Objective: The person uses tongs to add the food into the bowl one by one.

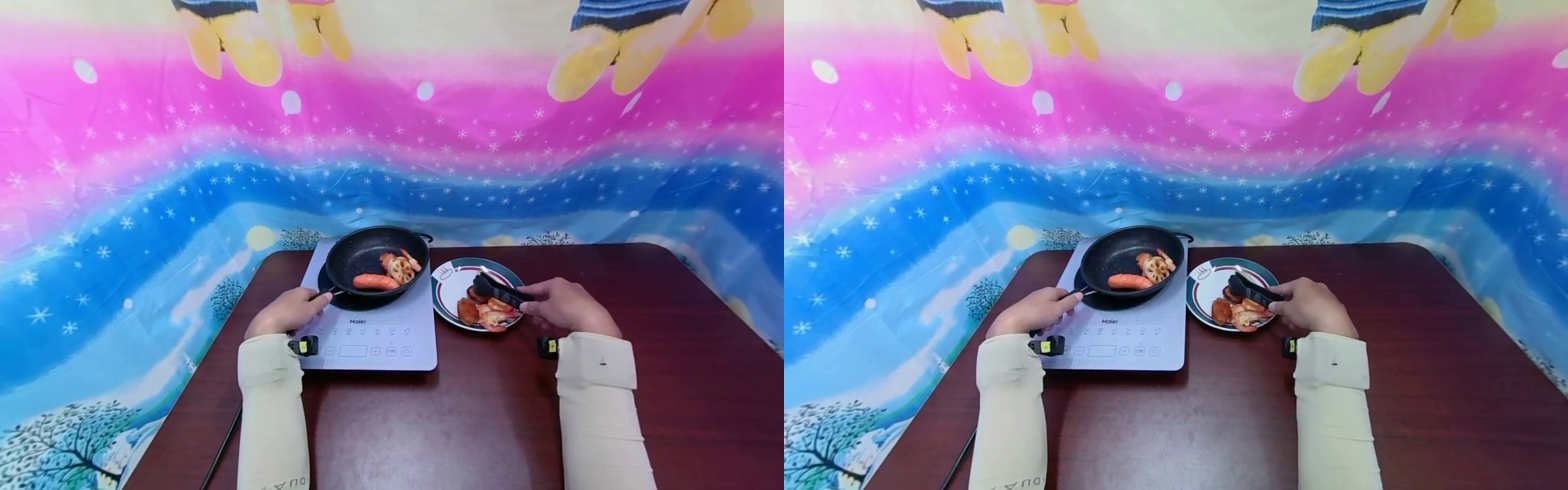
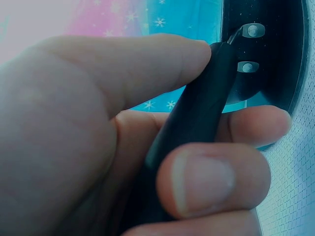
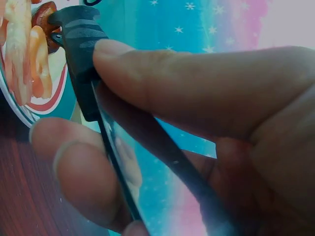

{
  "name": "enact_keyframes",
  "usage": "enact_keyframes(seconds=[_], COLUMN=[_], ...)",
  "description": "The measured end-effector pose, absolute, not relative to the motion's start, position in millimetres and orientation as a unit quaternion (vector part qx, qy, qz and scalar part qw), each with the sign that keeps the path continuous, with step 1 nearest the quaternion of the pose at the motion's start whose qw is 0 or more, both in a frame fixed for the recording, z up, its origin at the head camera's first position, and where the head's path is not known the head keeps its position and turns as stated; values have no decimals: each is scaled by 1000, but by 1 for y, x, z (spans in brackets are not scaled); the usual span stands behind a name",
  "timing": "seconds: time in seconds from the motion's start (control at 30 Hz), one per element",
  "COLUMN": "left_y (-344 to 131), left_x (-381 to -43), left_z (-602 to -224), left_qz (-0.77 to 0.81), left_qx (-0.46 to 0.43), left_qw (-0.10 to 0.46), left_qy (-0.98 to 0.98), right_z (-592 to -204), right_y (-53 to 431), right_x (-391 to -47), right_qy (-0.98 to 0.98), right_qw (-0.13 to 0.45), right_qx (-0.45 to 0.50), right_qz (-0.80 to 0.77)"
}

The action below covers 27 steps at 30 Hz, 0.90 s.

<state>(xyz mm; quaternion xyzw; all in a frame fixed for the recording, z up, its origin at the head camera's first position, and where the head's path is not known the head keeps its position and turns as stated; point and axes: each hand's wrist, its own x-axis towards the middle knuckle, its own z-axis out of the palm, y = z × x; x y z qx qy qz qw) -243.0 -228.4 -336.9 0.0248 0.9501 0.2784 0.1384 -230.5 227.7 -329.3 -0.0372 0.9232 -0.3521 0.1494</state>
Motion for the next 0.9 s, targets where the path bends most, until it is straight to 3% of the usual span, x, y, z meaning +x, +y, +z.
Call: enact_keyframes(seconds=[0.9], left_y=[-227], left_x=[-242], left_z=[-336], left_qz=[284], left_qx=[8], left_qw=[137], left_qy=[949], right_z=[-330], right_y=[215], right_x=[-236], right_qy=[955], right_qw=[74], right_qx=[-46], right_qz=[-282])
